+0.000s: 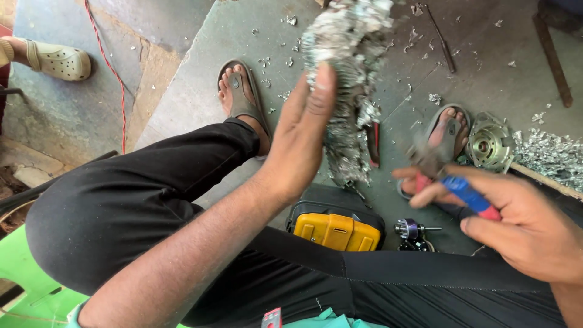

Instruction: The person sits on the floor and uses pliers to peel crumpled silver wrapping material off a metal rod, rotating the rod and working section by section while scraps fall to the floor. Near the end they set the rod down and pick up a phone.

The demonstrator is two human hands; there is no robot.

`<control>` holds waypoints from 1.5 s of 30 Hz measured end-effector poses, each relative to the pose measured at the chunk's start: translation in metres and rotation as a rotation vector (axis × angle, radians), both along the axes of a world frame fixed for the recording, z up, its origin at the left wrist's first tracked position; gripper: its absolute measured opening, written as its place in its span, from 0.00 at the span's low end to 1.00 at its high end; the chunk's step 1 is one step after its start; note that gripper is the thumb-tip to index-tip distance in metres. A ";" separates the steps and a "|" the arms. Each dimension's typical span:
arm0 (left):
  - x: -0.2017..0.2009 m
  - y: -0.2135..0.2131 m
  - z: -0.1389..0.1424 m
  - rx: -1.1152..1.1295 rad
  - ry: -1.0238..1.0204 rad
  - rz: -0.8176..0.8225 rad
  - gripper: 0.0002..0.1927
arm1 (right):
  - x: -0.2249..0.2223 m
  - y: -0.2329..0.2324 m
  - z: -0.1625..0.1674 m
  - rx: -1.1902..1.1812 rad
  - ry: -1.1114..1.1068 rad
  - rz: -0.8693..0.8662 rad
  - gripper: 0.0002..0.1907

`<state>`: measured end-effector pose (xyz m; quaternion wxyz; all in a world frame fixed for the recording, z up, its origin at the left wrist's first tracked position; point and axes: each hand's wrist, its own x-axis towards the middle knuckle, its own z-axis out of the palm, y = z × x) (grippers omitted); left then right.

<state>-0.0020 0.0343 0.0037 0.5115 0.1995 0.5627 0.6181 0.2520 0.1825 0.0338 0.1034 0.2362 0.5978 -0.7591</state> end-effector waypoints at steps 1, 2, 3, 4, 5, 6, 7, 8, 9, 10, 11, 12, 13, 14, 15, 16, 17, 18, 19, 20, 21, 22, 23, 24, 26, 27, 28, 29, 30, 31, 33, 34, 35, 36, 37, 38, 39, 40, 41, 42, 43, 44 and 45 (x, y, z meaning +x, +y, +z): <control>0.000 0.000 -0.001 -0.001 -0.061 0.011 0.43 | 0.001 0.002 -0.001 0.016 0.042 0.071 0.30; 0.000 -0.001 -0.002 -0.002 -0.124 0.019 0.42 | 0.003 0.002 -0.003 0.032 0.082 0.141 0.29; 0.001 -0.001 -0.003 -0.001 -0.186 0.027 0.42 | 0.004 0.000 -0.006 0.008 0.026 0.138 0.29; 0.003 -0.001 -0.003 -0.006 -0.165 0.013 0.41 | 0.005 -0.004 -0.010 -0.018 -0.031 0.135 0.30; 0.005 -0.002 -0.003 -0.012 -0.145 -0.002 0.40 | 0.007 -0.007 -0.012 -0.046 -0.088 0.132 0.30; 0.007 -0.003 -0.004 -0.021 -0.127 -0.015 0.40 | 0.010 -0.009 -0.013 -0.067 -0.094 0.110 0.31; 0.008 -0.004 -0.004 -0.020 -0.109 -0.018 0.39 | 0.013 -0.011 -0.013 -0.089 -0.099 0.091 0.31; 0.009 -0.004 -0.004 -0.018 -0.088 -0.018 0.38 | 0.014 -0.012 -0.014 -0.109 -0.101 0.074 0.31; 0.009 -0.005 -0.005 -0.014 -0.063 -0.017 0.37 | 0.015 -0.013 -0.014 -0.126 -0.102 0.053 0.32; 0.009 -0.005 -0.006 -0.020 -0.040 0.001 0.35 | 0.016 -0.014 -0.014 -0.145 -0.103 0.034 0.32; 0.009 -0.005 -0.006 -0.027 -0.017 0.019 0.34 | 0.016 -0.015 -0.013 -0.165 -0.105 0.014 0.32; 0.008 -0.004 -0.007 -0.032 0.005 0.036 0.32 | 0.015 -0.015 -0.012 -0.100 -0.110 0.024 0.32; 0.008 -0.005 -0.007 0.011 0.054 0.030 0.31 | 0.014 -0.016 -0.011 -0.033 -0.116 0.034 0.31; 0.009 -0.006 -0.006 0.054 0.103 0.025 0.30 | 0.012 -0.016 -0.010 0.033 -0.121 0.044 0.31; 0.008 -0.006 -0.006 0.095 0.153 0.020 0.29 | 0.011 -0.016 -0.009 0.108 -0.148 0.074 0.30; 0.008 -0.007 -0.004 0.099 0.144 0.017 0.28 | 0.009 -0.015 -0.007 0.183 -0.175 0.102 0.30; 0.008 -0.008 -0.003 0.104 0.132 0.012 0.27 | 0.008 -0.015 -0.005 0.257 -0.203 0.130 0.30; 0.007 -0.008 -0.002 0.111 0.148 0.010 0.27 | 0.007 -0.015 -0.003 0.303 -0.167 0.142 0.30; 0.006 -0.008 -0.001 0.118 0.165 0.009 0.26 | 0.006 -0.014 -0.002 0.351 -0.129 0.154 0.30; 0.005 -0.008 0.000 0.125 0.210 0.011 0.26 | 0.004 -0.014 0.000 0.398 -0.091 0.167 0.30; 0.005 -0.008 0.001 0.123 0.251 -0.004 0.26 | 0.003 -0.014 0.001 0.431 -0.073 0.164 0.30; 0.004 -0.008 0.002 0.120 0.292 -0.019 0.26 | 0.002 -0.014 0.002 0.463 -0.057 0.160 0.29; 0.004 -0.008 0.003 0.110 0.328 -0.051 0.26 | 0.001 -0.015 0.003 0.496 -0.041 0.157 0.29; 0.004 -0.007 0.004 0.111 0.353 -0.073 0.26 | 0.000 -0.015 0.004 0.491 -0.066 0.154 0.29; 0.007 -0.006 0.006 0.125 0.393 -0.105 0.26 | -0.002 -0.016 0.005 0.481 -0.115 0.146 0.29; 0.008 -0.006 0.008 0.118 0.399 -0.117 0.27 | -0.003 -0.017 0.005 0.521 -0.205 0.175 0.29; 0.010 -0.006 0.009 0.112 0.405 -0.128 0.27 | -0.003 -0.019 0.005 0.559 -0.296 0.205 0.30; 0.010 -0.006 0.010 0.086 0.407 -0.138 0.27 | -0.004 -0.020 0.005 0.597 -0.385 0.235 0.30; 0.010 -0.005 0.010 0.067 0.423 -0.151 0.27 | -0.005 -0.020 0.005 0.619 -0.324 0.210 0.28; 0.010 -0.005 0.011 0.049 0.440 -0.164 0.27 | -0.006 -0.021 0.004 0.640 -0.263 0.186 0.27; 0.010 -0.005 0.012 0.021 0.515 -0.198 0.27 | -0.007 -0.022 0.005 0.703 -0.157 0.157 0.24; 0.010 -0.005 0.012 0.003 0.557 -0.216 0.28 | -0.008 -0.024 0.006 0.742 -0.113 0.152 0.22; 0.010 -0.005 0.012 -0.027 0.610 -0.237 0.28 | -0.009 -0.025 0.006 0.780 -0.068 0.150 0.20; 0.010 -0.006 0.012 -0.058 0.662 -0.256 0.29 | -0.010 -0.026 0.006 0.769 -0.165 0.161 0.21; 0.010 -0.006 0.013 -0.071 0.687 -0.263 0.28 | -0.012 -0.027 0.005 0.755 -0.260 0.172 0.21; 0.011 -0.006 0.013 -0.084 0.712 -0.272 0.28 | -0.014 -0.028 0.005 0.741 -0.357 0.183 0.21; 0.011 -0.005 0.013 -0.096 0.736 -0.282 0.28 | -0.015 -0.029 0.004 0.738 -0.387 0.185 0.20; 0.012 -0.005 0.014 -0.087 0.732 -0.272 0.28 | -0.016 -0.030 0.003 0.737 -0.417 0.186 0.20; 0.013 -0.005 0.014 -0.078 0.728 -0.262 0.28 | -0.017 -0.030 0.003 0.735 -0.447 0.187 0.19; 0.014 -0.005 0.015 -0.070 0.724 -0.253 0.28 | -0.018 -0.032 0.001 0.709 -0.370 0.133 0.16; 0.015 -0.005 0.015 -0.035 0.648 -0.219 0.28 | -0.020 -0.033 -0.001 0.683 -0.292 0.080 0.12; 0.015 -0.006 0.016 0.001 0.572 -0.186 0.28 | -0.020 -0.035 -0.003 0.657 -0.216 0.025 0.09; 0.016 -0.007 0.016 0.037 0.495 -0.152 0.27 | -0.019 -0.037 -0.005 0.626 -0.198 -0.021 0.12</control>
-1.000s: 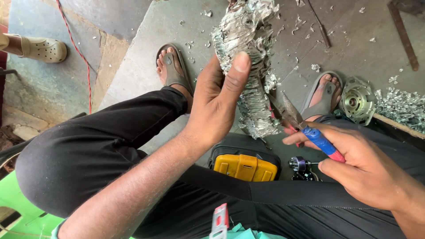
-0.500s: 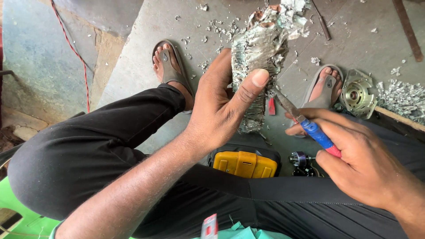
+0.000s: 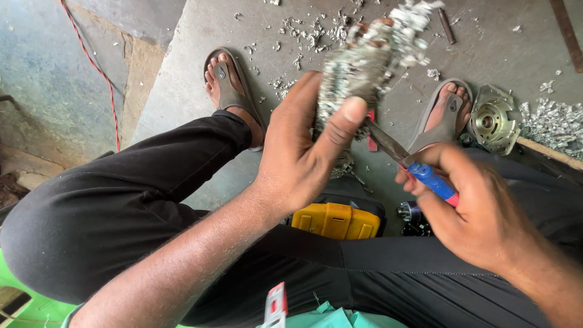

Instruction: The person sits on the floor and uses pliers to peel crumpled silver wrapping material off a metal rod, rotating the rod and working section by section while scraps fall to the floor. Near the end they set the rod down and pick up a phone.

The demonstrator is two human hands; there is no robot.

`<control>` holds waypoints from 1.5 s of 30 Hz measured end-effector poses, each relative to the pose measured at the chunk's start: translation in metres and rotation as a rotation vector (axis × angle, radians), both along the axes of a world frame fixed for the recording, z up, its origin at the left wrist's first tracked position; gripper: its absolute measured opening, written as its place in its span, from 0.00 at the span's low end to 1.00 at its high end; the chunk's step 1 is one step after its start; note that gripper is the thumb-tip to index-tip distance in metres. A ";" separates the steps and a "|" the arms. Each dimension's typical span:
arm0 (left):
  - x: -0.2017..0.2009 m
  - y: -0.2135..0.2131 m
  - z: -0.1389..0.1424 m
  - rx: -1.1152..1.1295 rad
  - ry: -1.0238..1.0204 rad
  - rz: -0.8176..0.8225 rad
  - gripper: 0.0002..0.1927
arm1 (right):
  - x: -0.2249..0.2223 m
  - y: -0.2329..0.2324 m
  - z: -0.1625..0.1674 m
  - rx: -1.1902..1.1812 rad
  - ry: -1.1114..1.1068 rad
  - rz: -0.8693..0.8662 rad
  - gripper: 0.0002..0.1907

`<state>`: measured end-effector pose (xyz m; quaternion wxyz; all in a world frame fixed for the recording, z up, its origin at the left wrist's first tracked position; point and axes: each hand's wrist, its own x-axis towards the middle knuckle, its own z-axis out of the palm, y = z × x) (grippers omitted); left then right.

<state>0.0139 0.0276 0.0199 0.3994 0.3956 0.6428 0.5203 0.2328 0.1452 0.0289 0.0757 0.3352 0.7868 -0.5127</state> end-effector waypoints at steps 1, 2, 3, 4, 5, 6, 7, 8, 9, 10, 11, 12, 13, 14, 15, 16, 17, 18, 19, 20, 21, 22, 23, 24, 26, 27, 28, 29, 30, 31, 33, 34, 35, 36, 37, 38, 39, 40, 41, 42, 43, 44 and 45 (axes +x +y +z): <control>0.001 -0.001 0.000 -0.013 0.002 0.027 0.26 | 0.001 -0.004 -0.002 -0.028 0.031 -0.039 0.18; 0.003 -0.003 0.000 -0.027 0.003 0.055 0.26 | 0.002 -0.007 -0.004 -0.057 0.062 -0.078 0.25; 0.004 -0.004 -0.001 -0.041 0.006 0.082 0.25 | 0.003 -0.008 -0.006 -0.083 0.020 -0.056 0.24; 0.005 -0.005 -0.003 -0.013 0.020 0.080 0.24 | 0.004 -0.009 -0.009 -0.109 -0.022 -0.036 0.24; 0.006 -0.005 -0.005 0.015 0.032 0.078 0.23 | 0.005 -0.011 -0.011 -0.135 -0.065 -0.015 0.24; 0.006 -0.006 -0.006 0.020 0.046 0.080 0.22 | 0.006 -0.013 -0.014 -0.215 -0.078 -0.034 0.19; 0.007 -0.006 -0.007 0.026 0.060 0.082 0.22 | 0.007 -0.016 -0.016 -0.296 -0.090 -0.051 0.16; 0.007 -0.006 -0.007 0.008 0.079 0.089 0.22 | 0.007 -0.017 -0.018 -0.378 -0.101 -0.067 0.13; 0.007 -0.006 -0.008 -0.001 0.052 0.091 0.22 | 0.008 -0.018 -0.019 -0.455 -0.086 -0.082 0.12; 0.006 -0.006 -0.008 -0.011 0.025 0.092 0.22 | 0.009 -0.017 -0.021 -0.530 -0.072 -0.099 0.12; 0.005 -0.005 -0.009 -0.012 -0.048 0.088 0.22 | 0.010 -0.016 -0.022 -0.604 -0.058 -0.116 0.13; 0.005 -0.005 -0.010 -0.025 -0.129 0.081 0.22 | 0.011 -0.016 -0.022 -0.681 -0.040 -0.140 0.14; 0.004 -0.004 -0.012 -0.039 -0.209 0.076 0.22 | 0.012 -0.016 -0.023 -0.759 -0.023 -0.163 0.15; 0.003 -0.005 -0.014 -0.065 -0.295 0.067 0.22 | 0.014 -0.016 -0.023 -0.837 -0.004 -0.185 0.16; 0.002 -0.006 -0.017 -0.090 -0.381 0.058 0.23 | 0.015 -0.016 -0.023 -0.975 0.030 -0.195 0.17; 0.001 -0.005 -0.021 -0.070 -0.422 0.046 0.23 | 0.017 -0.017 -0.023 -1.113 0.065 -0.204 0.17; 0.001 -0.005 -0.024 -0.049 -0.461 0.033 0.24 | 0.018 -0.017 -0.023 -1.251 0.100 -0.213 0.18; 0.000 -0.004 -0.028 -0.019 -0.472 0.021 0.24 | 0.020 -0.018 -0.023 -1.410 0.125 -0.241 0.18; -0.001 -0.002 -0.031 0.012 -0.484 0.008 0.25 | 0.021 -0.018 -0.023 -1.569 0.150 -0.268 0.17; -0.001 0.001 -0.033 0.049 -0.467 -0.004 0.26 | 0.022 -0.018 -0.024 -1.728 0.176 -0.297 0.17; -0.003 0.004 -0.034 0.086 -0.451 -0.022 0.27 | 0.023 -0.017 -0.025 -1.681 0.173 -0.296 0.18; -0.008 0.007 -0.033 0.065 -0.438 -0.030 0.26 | 0.024 -0.014 -0.027 -1.629 0.175 -0.302 0.19; -0.016 0.010 -0.030 0.049 -0.424 -0.035 0.25 | 0.025 -0.011 -0.028 -1.573 0.174 -0.303 0.19; -0.027 0.013 -0.028 0.031 -0.404 -0.029 0.24 | 0.027 -0.008 -0.028 -1.386 0.135 -0.245 0.19; -0.054 0.021 -0.025 -0.173 -0.114 0.240 0.22 | 0.029 -0.003 -0.028 -1.022 0.061 -0.124 0.20; -0.070 0.021 -0.024 -0.047 -0.346 0.325 0.21 | 0.030 -0.002 -0.029 -0.935 0.066 -0.150 0.20; -0.080 0.020 -0.022 0.083 -0.577 0.409 0.20 | 0.029 -0.004 -0.030 -0.848 0.070 -0.174 0.20; -0.085 0.016 -0.023 -0.001 -0.613 0.470 0.21 | 0.028 -0.005 -0.031 -0.761 0.078 -0.193 0.20; -0.088 0.014 -0.024 -0.083 -0.647 0.528 0.22 | 0.027 -0.003 -0.032 -0.686 0.098 -0.212 0.20; -0.089 0.013 -0.025 -0.163 -0.682 0.578 0.24 | 0.026 -0.002 -0.033 -0.605 0.119 -0.240 0.20; -0.072 0.010 -0.030 -0.066 -0.681 0.342 0.28 | 0.023 0.003 -0.034 -0.424 0.162 -0.245 0.21; -0.063 0.010 -0.032 -0.027 -0.687 0.242 0.30 | 0.022 0.005 -0.035 -0.326 0.184 -0.216 0.21; -0.054 0.010 -0.033 0.014 -0.692 0.141 0.31 | 0.022 0.005 -0.035 -0.226 0.205 -0.187 0.21; -0.046 0.011 -0.034 0.054 -0.694 0.042 0.33 | 0.023 0.005 -0.035 -0.252 0.192 -0.178 0.21; -0.040 0.011 -0.034 0.006 -0.672 0.048 0.35 | 0.025 0.004 -0.034 -0.279 0.181 -0.168 0.21; -0.035 0.012 -0.035 -0.042 -0.648 0.054 0.37 | 0.026 0.003 -0.033 -0.305 0.172 -0.157 0.22; -0.032 0.012 -0.034 -0.091 -0.625 0.062 0.39 | 0.028 0.000 -0.032 -0.334 0.161 -0.146 0.23; -0.030 0.011 -0.034 -0.067 -0.565 0.059 0.39 | 0.029 -0.002 -0.031 -0.364 0.149 -0.135 0.24; -0.028 0.011 -0.035 -0.043 -0.506 0.058 0.39 | 0.031 -0.004 -0.030 -0.395 0.136 -0.123 0.25; -0.027 0.009 -0.035 -0.022 -0.447 0.058 0.39 | 0.032 -0.006 -0.029 -0.429 0.064 -0.108 0.23; -0.025 0.007 -0.035 -0.052 -0.509 0.059 0.39 | 0.033 -0.008 -0.027 -0.464 -0.009 -0.091 0.22; -0.024 0.005 -0.036 -0.081 -0.571 0.060 0.39 | 0.033 -0.009 -0.025 -0.498 -0.082 -0.074 0.21; -0.023 0.003 -0.037 -0.109 -0.632 0.060 0.39 | 0.032 -0.011 -0.025 -0.551 -0.034 -0.056 0.19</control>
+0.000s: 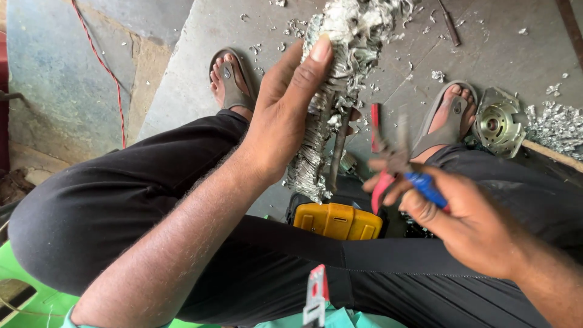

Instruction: The person sits on the floor and uses pliers to peel crumpled silver wrapping material off a metal rod, rotating the rod and working section by section while scraps fall to the floor. Near the end they set the rod down and pick up a phone.

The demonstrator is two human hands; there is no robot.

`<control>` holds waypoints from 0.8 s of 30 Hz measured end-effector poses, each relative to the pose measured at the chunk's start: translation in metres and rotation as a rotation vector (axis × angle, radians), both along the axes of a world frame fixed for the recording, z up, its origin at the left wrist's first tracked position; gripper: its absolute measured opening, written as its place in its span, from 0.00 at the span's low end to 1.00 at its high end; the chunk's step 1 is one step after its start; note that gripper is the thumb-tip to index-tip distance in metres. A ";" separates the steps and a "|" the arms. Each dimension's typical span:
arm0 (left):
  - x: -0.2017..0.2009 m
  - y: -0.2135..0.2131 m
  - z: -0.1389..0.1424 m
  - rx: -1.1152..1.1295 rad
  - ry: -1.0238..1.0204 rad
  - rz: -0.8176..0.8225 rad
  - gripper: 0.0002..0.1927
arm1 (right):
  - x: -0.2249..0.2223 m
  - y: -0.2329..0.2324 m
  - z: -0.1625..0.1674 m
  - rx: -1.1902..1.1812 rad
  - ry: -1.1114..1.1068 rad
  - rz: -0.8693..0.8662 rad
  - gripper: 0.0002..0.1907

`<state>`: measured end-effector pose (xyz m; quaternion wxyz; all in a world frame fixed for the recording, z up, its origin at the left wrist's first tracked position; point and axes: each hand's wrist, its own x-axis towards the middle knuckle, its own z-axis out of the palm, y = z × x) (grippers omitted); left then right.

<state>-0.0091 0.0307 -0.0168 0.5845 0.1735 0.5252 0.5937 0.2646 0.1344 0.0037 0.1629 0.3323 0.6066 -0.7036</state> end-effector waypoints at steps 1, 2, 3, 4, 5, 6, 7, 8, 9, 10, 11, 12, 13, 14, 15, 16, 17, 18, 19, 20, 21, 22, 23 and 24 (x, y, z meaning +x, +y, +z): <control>0.002 0.000 -0.002 -0.004 0.075 -0.015 0.40 | -0.002 -0.003 -0.001 -0.050 0.053 0.001 0.18; 0.004 -0.001 -0.003 -0.007 0.151 -0.029 0.41 | -0.004 -0.005 -0.001 -0.099 0.106 0.001 0.19; 0.006 -0.001 -0.005 -0.012 0.227 -0.042 0.42 | -0.005 -0.006 -0.001 -0.091 0.114 0.016 0.19; 0.008 -0.001 -0.006 -0.047 0.232 -0.035 0.44 | -0.006 -0.007 -0.001 -0.085 0.123 0.030 0.19; 0.011 0.000 -0.007 -0.083 0.237 -0.029 0.46 | -0.006 -0.008 -0.001 -0.079 0.131 0.044 0.18; 0.013 0.000 -0.008 -0.118 0.242 -0.024 0.48 | -0.006 -0.008 -0.001 -0.081 0.153 0.033 0.18; 0.015 -0.001 -0.008 -0.104 0.245 -0.038 0.49 | -0.007 -0.009 -0.001 -0.084 0.174 0.021 0.18; 0.017 -0.002 -0.008 -0.090 0.249 -0.052 0.50 | -0.006 -0.009 -0.002 -0.086 0.195 0.010 0.18; 0.019 -0.003 -0.008 -0.077 0.252 -0.065 0.50 | -0.006 -0.010 -0.002 -0.102 0.109 -0.012 0.17; 0.022 -0.004 -0.008 -0.080 0.238 -0.063 0.51 | -0.007 -0.010 -0.002 -0.118 0.023 -0.034 0.19; 0.025 -0.004 -0.007 -0.082 0.226 -0.060 0.52 | -0.007 -0.011 -0.002 -0.133 -0.061 -0.056 0.22; 0.027 -0.004 -0.007 -0.085 0.213 -0.058 0.52 | -0.008 -0.011 -0.002 -0.070 -0.106 -0.046 0.20; 0.030 -0.004 -0.005 -0.063 0.237 -0.057 0.51 | -0.009 -0.012 -0.002 -0.009 -0.151 -0.036 0.19; 0.031 -0.003 -0.004 -0.043 0.261 -0.055 0.50 | -0.010 -0.013 -0.002 0.051 -0.195 -0.025 0.18; 0.033 -0.003 -0.002 -0.022 0.286 -0.054 0.49 | -0.011 -0.012 -0.002 0.116 -0.147 -0.004 0.18; 0.033 -0.004 0.002 -0.060 0.360 -0.105 0.46 | -0.012 -0.012 -0.002 0.181 -0.099 0.017 0.19; 0.033 -0.006 0.006 -0.096 0.433 -0.158 0.43 | -0.012 -0.012 -0.002 0.247 -0.051 0.038 0.19; 0.033 -0.007 0.009 -0.133 0.506 -0.212 0.41 | -0.012 -0.012 -0.002 0.212 -0.115 0.054 0.19; 0.033 -0.007 0.012 -0.133 0.541 -0.235 0.39 | -0.011 -0.011 -0.002 0.176 -0.180 0.069 0.19; 0.033 -0.007 0.014 -0.134 0.577 -0.258 0.37 | -0.010 -0.011 -0.003 0.139 -0.245 0.083 0.19; 0.033 -0.006 0.016 -0.134 0.612 -0.281 0.36 | -0.009 -0.012 -0.004 0.046 -0.170 0.016 0.22; 0.033 -0.006 0.017 -0.109 0.659 -0.298 0.35 | -0.008 -0.013 -0.005 -0.046 -0.094 -0.052 0.25; 0.032 -0.007 0.019 -0.085 0.705 -0.316 0.34 | -0.007 -0.014 -0.007 -0.138 -0.017 -0.119 0.28; 0.032 -0.007 0.020 -0.060 0.751 -0.333 0.34 | -0.005 -0.015 -0.008 -0.230 -0.012 -0.180 0.29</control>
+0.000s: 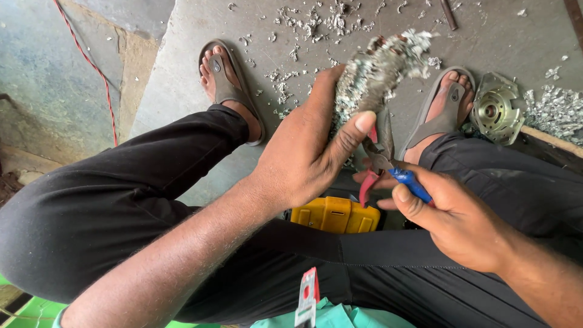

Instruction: The person sits on the floor and uses pliers to peel crumpled silver wrapping material off a metal rod, rotating the rod and working section by section while scraps fall to the floor. Near the end they set the rod down and pick up a phone.

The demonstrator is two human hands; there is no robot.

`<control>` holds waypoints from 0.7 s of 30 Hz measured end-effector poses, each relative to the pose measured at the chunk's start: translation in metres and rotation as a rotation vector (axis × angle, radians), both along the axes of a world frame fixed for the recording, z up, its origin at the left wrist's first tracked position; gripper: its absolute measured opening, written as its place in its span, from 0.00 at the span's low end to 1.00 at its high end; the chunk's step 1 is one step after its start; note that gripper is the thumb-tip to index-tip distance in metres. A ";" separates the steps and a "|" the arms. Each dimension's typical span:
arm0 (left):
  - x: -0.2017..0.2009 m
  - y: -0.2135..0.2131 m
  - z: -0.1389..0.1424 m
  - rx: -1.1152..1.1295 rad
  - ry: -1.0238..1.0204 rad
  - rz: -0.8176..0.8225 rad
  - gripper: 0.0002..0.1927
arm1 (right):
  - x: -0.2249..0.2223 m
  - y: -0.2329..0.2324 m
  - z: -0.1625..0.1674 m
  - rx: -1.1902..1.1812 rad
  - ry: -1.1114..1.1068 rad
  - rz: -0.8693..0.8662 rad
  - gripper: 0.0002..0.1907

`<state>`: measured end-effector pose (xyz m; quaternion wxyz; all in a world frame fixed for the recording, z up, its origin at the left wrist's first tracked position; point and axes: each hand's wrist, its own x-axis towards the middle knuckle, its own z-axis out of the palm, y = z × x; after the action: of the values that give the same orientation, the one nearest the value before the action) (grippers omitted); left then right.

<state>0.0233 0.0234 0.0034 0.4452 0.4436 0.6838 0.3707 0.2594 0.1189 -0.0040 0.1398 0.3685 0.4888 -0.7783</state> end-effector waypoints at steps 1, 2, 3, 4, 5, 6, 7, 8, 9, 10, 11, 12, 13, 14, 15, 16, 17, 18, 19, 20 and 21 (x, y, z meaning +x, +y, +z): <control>0.000 -0.001 0.001 0.037 0.005 0.002 0.33 | 0.001 -0.002 -0.001 -0.090 0.008 -0.061 0.30; 0.001 -0.001 0.002 0.074 0.009 0.004 0.33 | 0.002 -0.003 -0.003 -0.181 0.016 -0.122 0.31; 0.001 -0.002 0.003 0.111 0.012 0.005 0.33 | 0.004 -0.003 -0.003 -0.179 0.028 -0.114 0.31; 0.000 -0.003 0.003 0.095 -0.001 0.002 0.33 | 0.005 -0.003 -0.002 -0.176 0.039 -0.107 0.31; 0.000 -0.003 0.003 0.079 -0.013 0.000 0.33 | 0.007 -0.002 0.000 -0.173 0.051 -0.098 0.31; -0.001 -0.004 0.003 0.062 -0.026 -0.001 0.33 | 0.007 -0.002 0.000 -0.153 0.038 -0.083 0.31; -0.001 -0.004 0.002 0.046 -0.033 -0.003 0.34 | 0.007 -0.003 0.002 -0.132 0.026 -0.069 0.31; -0.001 -0.004 0.002 0.030 -0.039 -0.004 0.34 | 0.007 -0.003 0.003 -0.111 0.014 -0.053 0.30; -0.001 -0.003 0.001 0.015 -0.044 -0.004 0.34 | 0.006 -0.004 0.003 -0.087 0.011 -0.016 0.30; -0.001 -0.003 0.000 0.004 -0.085 0.029 0.34 | 0.006 -0.004 0.004 -0.063 0.008 0.023 0.29; -0.001 -0.002 0.000 -0.006 -0.126 0.061 0.34 | 0.005 -0.004 0.004 -0.041 0.004 0.061 0.29; 0.000 -0.002 -0.001 -0.018 -0.168 0.094 0.34 | 0.003 -0.004 0.003 0.032 -0.018 0.099 0.28; 0.000 -0.001 -0.001 -0.019 -0.155 0.106 0.35 | 0.002 -0.004 0.003 0.105 -0.039 0.137 0.28; 0.000 -0.001 -0.001 -0.020 -0.142 0.116 0.36 | 0.001 -0.004 0.003 0.180 -0.062 0.171 0.28; 0.000 -0.001 -0.001 -0.018 -0.131 0.122 0.37 | 0.001 -0.004 0.003 0.103 -0.046 0.127 0.29; 0.000 0.000 -0.001 0.005 -0.129 0.110 0.37 | 0.001 -0.004 0.003 0.028 -0.031 0.081 0.30; -0.001 0.000 0.000 0.030 -0.124 0.100 0.37 | 0.001 -0.004 0.003 -0.046 -0.012 0.037 0.31; -0.001 -0.001 0.000 0.053 -0.118 0.092 0.37 | 0.001 -0.004 0.004 -0.073 0.045 0.016 0.31; -0.001 -0.001 0.000 0.039 -0.108 0.087 0.37 | 0.001 -0.004 0.004 -0.102 0.102 -0.005 0.30; -0.002 -0.002 -0.001 0.024 -0.099 0.082 0.38 | 0.000 -0.004 0.004 -0.132 0.158 -0.025 0.30; -0.002 -0.003 -0.002 0.010 -0.090 0.077 0.38 | 0.000 -0.004 0.005 -0.108 0.130 -0.012 0.30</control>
<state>0.0215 0.0207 0.0019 0.4587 0.4018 0.6779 0.4107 0.2595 0.1148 0.0006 0.1228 0.3119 0.4519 -0.8267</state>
